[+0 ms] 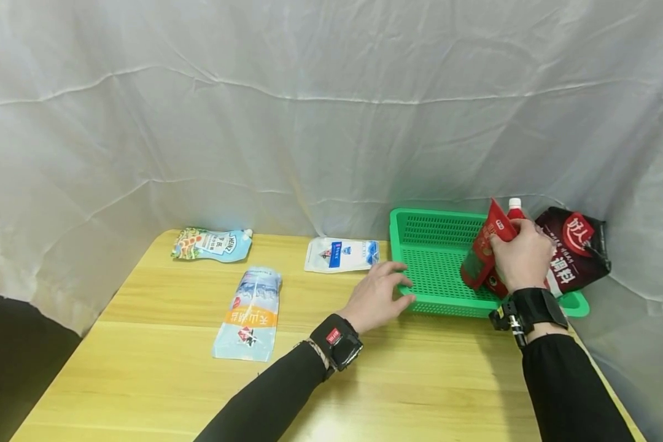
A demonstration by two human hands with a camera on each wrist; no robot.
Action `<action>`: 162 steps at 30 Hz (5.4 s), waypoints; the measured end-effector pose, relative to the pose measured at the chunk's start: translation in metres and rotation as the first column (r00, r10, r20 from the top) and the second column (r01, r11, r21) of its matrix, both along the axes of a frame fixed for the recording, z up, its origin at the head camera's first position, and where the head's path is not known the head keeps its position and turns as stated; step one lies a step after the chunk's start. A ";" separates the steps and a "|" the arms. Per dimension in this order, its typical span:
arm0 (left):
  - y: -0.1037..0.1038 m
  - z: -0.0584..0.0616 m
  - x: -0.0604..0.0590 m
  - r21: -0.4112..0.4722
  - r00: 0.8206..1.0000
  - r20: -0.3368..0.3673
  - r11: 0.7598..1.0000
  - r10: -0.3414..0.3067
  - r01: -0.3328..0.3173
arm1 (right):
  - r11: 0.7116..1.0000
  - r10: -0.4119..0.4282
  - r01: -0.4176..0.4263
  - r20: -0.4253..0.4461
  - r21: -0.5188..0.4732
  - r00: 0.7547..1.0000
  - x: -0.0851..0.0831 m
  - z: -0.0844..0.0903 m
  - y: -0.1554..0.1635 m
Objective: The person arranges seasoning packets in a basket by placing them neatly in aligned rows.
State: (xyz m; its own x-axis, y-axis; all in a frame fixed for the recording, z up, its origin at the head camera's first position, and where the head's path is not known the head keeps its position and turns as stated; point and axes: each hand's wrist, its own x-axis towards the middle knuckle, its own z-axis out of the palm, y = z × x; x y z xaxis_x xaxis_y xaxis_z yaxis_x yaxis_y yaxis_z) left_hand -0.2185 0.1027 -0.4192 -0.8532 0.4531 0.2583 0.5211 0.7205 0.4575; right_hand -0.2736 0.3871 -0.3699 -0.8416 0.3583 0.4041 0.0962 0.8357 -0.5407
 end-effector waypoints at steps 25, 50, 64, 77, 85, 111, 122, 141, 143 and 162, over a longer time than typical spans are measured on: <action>-0.007 0.000 -0.001 0.037 0.999 0.030 0.999 -0.019 0.018 | 0.985 0.162 -0.124 -0.388 0.121 0.908 0.050 0.004 -0.045; -0.046 -0.013 0.003 0.112 0.999 -0.042 0.994 -0.010 0.015 | 0.799 0.548 -0.487 -0.091 0.352 0.832 0.083 -0.075 -0.112; -0.149 -0.011 0.003 0.319 0.970 0.013 0.918 0.242 -0.234 | 0.865 0.386 -0.394 0.087 0.311 0.918 0.080 -0.073 -0.125; -0.234 -0.025 0.014 0.206 0.784 0.313 0.768 0.536 -0.607 | 0.894 0.273 -0.369 0.345 0.253 0.898 0.076 -0.053 -0.136; -0.247 -0.039 0.014 0.036 0.655 0.431 0.713 0.621 -0.700 | 0.912 0.254 -0.355 0.396 0.205 0.882 0.069 -0.049 -0.139; -0.243 -0.041 0.008 0.165 0.681 0.466 0.701 0.564 -0.694 | 0.928 0.284 -0.354 0.397 0.113 0.873 0.070 -0.041 -0.140; -0.240 -0.041 0.005 0.244 0.702 0.459 0.683 0.544 -0.689 | 0.928 0.339 -0.369 0.293 0.052 0.894 0.072 -0.036 -0.139; -0.213 -0.021 0.010 0.369 0.766 0.421 0.680 0.486 -0.633 | 0.913 0.402 -0.403 -0.032 -0.059 0.915 0.078 -0.029 -0.174; -0.209 -0.018 0.012 0.392 0.780 0.411 0.680 0.472 -0.619 | 0.901 0.425 -0.428 -0.046 -0.069 0.904 0.079 -0.030 -0.180; -0.169 -0.009 0.022 0.529 0.873 0.377 0.702 0.309 -0.476 | 0.692 0.669 -0.520 0.173 -0.502 0.723 0.089 -0.060 -0.250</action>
